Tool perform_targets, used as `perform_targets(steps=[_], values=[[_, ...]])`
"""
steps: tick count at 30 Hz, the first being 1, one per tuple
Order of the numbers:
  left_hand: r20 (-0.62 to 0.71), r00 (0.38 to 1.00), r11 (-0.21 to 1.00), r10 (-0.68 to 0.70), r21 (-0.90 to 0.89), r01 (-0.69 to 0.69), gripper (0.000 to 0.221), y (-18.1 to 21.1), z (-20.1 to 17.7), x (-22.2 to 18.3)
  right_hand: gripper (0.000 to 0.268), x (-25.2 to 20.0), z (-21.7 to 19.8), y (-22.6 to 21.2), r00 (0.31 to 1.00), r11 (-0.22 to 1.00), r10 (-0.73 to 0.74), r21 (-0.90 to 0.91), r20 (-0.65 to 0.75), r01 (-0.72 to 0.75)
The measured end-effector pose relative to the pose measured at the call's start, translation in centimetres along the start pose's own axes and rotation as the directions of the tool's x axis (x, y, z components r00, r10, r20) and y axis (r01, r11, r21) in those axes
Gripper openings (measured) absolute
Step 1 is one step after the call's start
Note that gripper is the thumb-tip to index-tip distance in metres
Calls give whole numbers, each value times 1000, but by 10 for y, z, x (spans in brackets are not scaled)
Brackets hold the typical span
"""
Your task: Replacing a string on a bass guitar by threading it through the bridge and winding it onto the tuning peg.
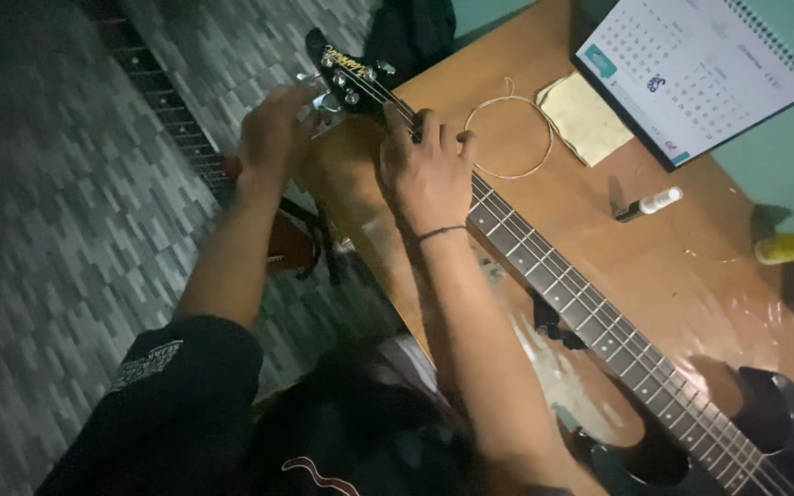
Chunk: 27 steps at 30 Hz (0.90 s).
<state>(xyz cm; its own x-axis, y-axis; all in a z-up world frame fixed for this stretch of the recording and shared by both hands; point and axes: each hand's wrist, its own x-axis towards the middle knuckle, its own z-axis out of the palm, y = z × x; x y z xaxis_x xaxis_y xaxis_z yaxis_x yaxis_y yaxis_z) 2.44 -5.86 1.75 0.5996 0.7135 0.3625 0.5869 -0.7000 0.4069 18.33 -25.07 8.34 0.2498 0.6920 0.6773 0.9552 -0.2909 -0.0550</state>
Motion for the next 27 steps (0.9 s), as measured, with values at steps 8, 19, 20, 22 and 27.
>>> perform_targets(steps=[8, 19, 20, 22, 27], values=[[-255, 965, 971, -55, -239, -8, 37, 21, 24, 0, 28, -6, 9, 8, 997, 998, 46, 45, 67, -50], [241, 700, 572, -673, -430, 698, 28, 27, 2, 19, 30, -12, 22, 16, 999, 1000, 19, -5, -39, -19], [125, 840, 772, -527, -343, 536, 18, 39, -10, 10, 28, -12, 27, 16, 996, 1000, 12, -2, -90, -12], [49, 944, 917, -327, -224, 329, 15, 45, -21, -1, 26, -13, 28, 19, 991, 1000, 19, -8, -136, -21], [-24, 987, 980, 158, 124, -154, 36, -3, 0, -9, 27, -13, 38, 23, 986, 1000, -7, 9, -167, 8]])
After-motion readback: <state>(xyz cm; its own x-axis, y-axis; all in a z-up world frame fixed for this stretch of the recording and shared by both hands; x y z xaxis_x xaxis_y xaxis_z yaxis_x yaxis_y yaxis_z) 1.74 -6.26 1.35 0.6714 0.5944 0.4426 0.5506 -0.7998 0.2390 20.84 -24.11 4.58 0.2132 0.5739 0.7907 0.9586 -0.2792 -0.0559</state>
